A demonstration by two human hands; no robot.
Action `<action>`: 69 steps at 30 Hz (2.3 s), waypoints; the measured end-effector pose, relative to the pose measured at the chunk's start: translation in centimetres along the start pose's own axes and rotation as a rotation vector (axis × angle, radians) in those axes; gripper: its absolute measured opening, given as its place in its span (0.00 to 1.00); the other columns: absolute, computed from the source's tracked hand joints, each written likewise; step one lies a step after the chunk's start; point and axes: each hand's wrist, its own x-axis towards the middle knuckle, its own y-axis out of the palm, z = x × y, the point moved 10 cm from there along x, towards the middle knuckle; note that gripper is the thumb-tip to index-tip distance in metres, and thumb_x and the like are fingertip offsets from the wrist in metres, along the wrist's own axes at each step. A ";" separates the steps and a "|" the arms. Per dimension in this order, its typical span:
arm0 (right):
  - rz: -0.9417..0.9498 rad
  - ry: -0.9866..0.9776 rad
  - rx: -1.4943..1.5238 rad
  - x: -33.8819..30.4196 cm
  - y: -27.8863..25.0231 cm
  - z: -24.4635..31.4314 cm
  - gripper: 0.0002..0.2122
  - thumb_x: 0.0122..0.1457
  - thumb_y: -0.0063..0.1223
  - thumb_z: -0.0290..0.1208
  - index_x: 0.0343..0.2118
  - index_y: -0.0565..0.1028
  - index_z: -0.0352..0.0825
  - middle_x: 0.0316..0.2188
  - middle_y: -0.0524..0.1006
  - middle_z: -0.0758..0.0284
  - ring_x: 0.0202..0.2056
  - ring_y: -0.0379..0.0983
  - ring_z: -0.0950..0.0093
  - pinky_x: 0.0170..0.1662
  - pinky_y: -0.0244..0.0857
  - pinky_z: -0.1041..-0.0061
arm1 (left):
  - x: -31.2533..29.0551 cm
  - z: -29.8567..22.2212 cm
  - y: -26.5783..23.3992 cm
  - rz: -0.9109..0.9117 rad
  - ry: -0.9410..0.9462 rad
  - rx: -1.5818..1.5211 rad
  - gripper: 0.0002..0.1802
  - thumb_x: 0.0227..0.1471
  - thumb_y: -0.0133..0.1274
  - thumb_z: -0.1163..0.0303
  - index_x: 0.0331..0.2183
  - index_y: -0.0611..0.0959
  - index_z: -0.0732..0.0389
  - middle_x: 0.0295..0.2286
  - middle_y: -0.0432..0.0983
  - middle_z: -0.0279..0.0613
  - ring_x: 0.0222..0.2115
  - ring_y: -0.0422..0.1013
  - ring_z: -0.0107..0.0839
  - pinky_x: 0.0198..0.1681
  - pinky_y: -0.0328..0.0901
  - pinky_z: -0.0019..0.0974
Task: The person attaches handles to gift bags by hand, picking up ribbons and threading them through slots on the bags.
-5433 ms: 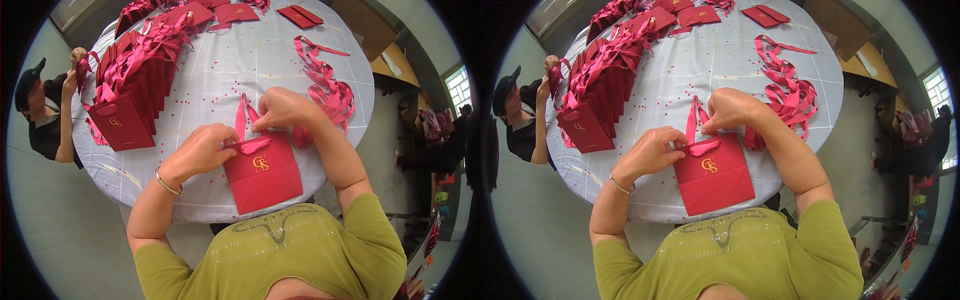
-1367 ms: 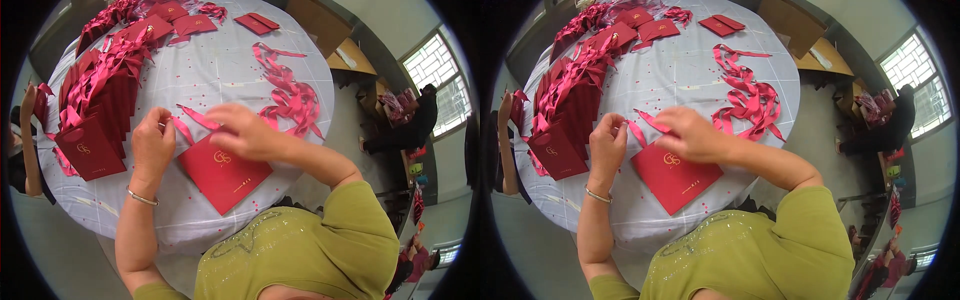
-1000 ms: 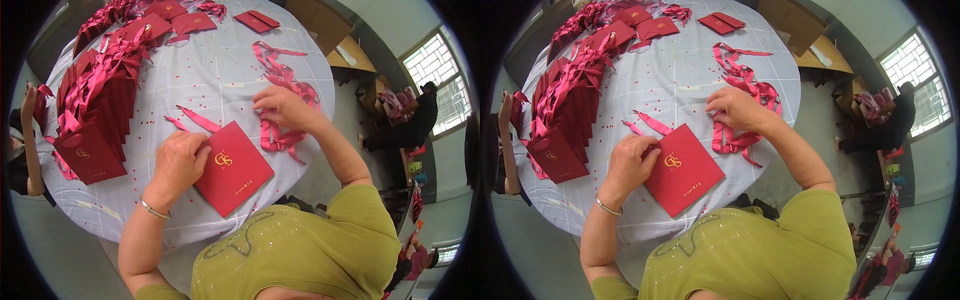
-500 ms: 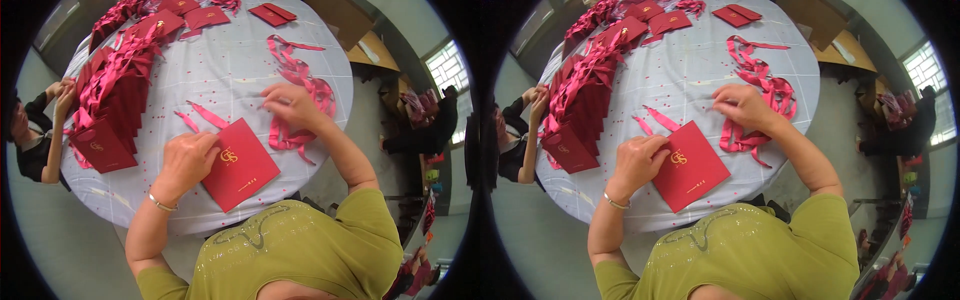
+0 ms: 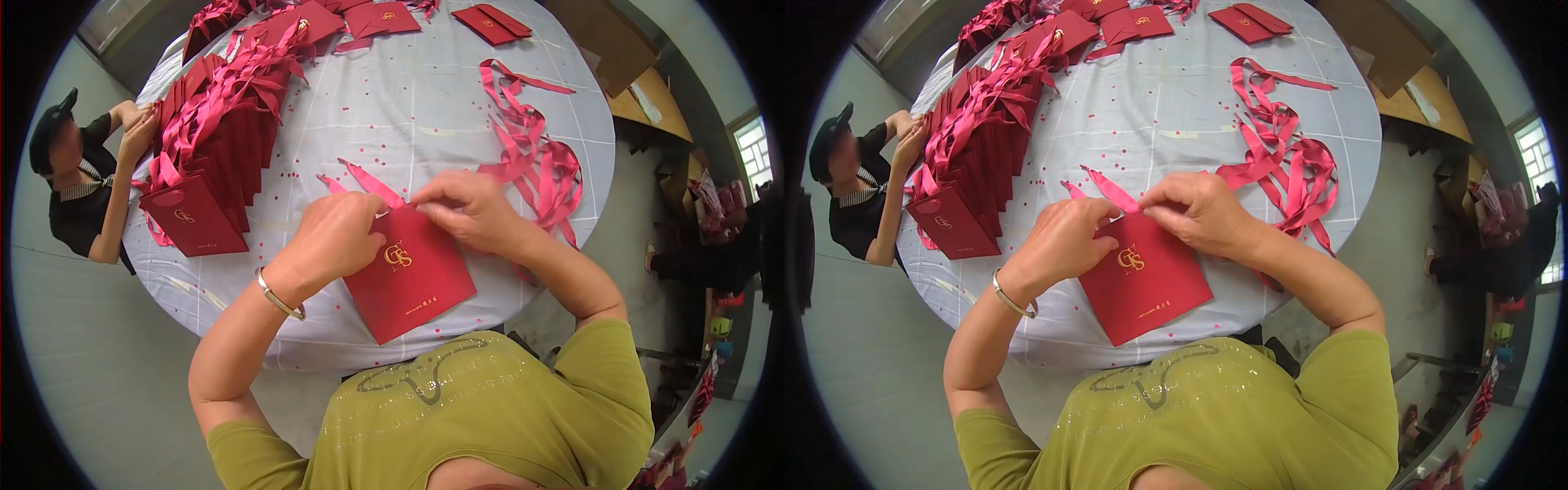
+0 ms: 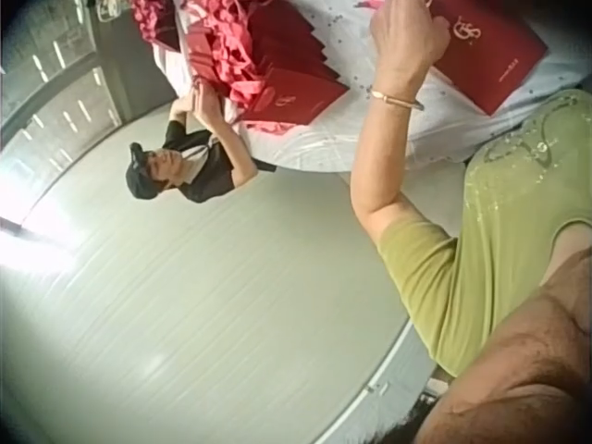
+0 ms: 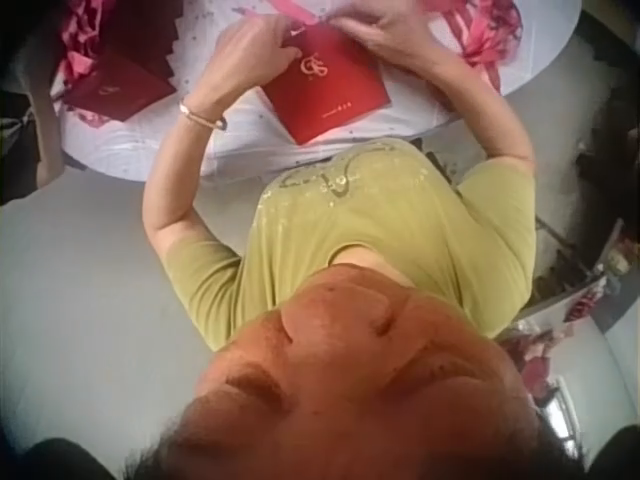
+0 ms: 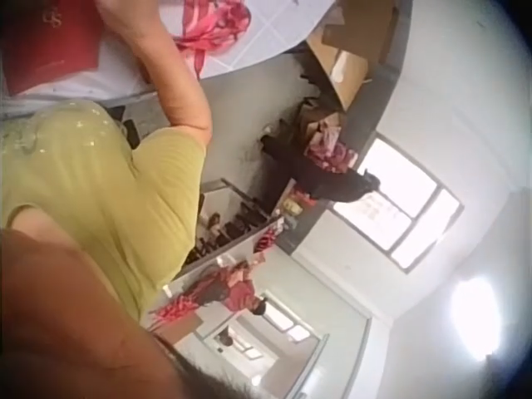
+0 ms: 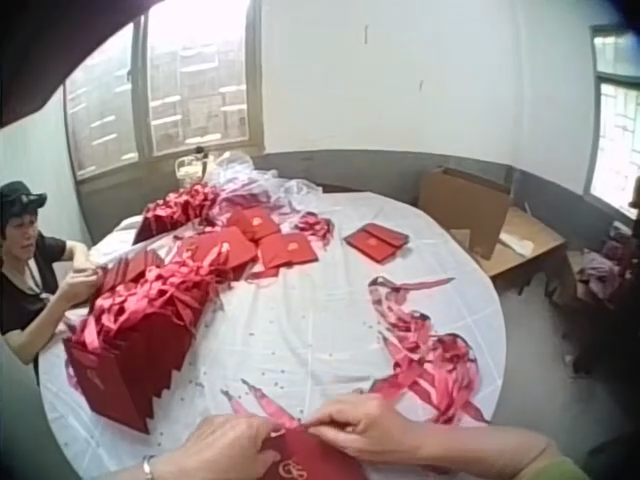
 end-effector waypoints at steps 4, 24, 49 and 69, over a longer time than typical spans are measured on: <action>0.051 0.300 0.241 -1.2 2.0 -4.0 0.04 0.57 0.58 0.24 0.35 0.79 0.31 0.29 0.79 0.70 0.32 0.74 0.82 0.35 0.68 0.82 | 1.1 0.2 1.4 0.131 -0.137 -0.237 0.17 0.46 0.59 0.75 0.40 0.81 0.69 0.31 0.81 0.54 0.22 0.78 0.35 0.29 0.71 0.37; 0.053 0.096 0.284 -0.3 1.0 -2.2 0.05 0.52 0.60 0.21 0.32 0.80 0.32 0.26 0.78 0.68 0.27 0.73 0.79 0.30 0.65 0.81 | 0.7 2.8 5.8 0.336 -0.356 -0.897 0.09 0.48 0.60 0.79 0.34 0.77 0.68 0.25 0.76 0.37 0.21 0.71 0.18 0.19 0.65 0.23; -0.002 -0.296 -0.234 -0.8 1.4 3.0 0.07 0.43 0.59 0.21 0.24 0.72 0.33 0.21 0.71 0.65 0.22 0.71 0.65 0.23 0.65 0.68 | 0.4 1.7 4.6 0.225 -0.293 -0.855 0.08 0.51 0.56 0.74 0.33 0.80 0.70 0.22 0.80 0.43 0.18 0.73 0.22 0.21 0.67 0.29; 0.321 0.131 -0.141 0.6 3.5 1.2 0.04 0.45 0.60 0.25 0.23 0.78 0.32 0.22 0.78 0.56 0.27 0.77 0.58 0.30 0.69 0.62 | 0.4 1.0 4.8 0.192 -0.218 -0.766 0.05 0.53 0.54 0.78 0.33 0.79 0.69 0.24 0.79 0.39 0.18 0.71 0.19 0.19 0.65 0.25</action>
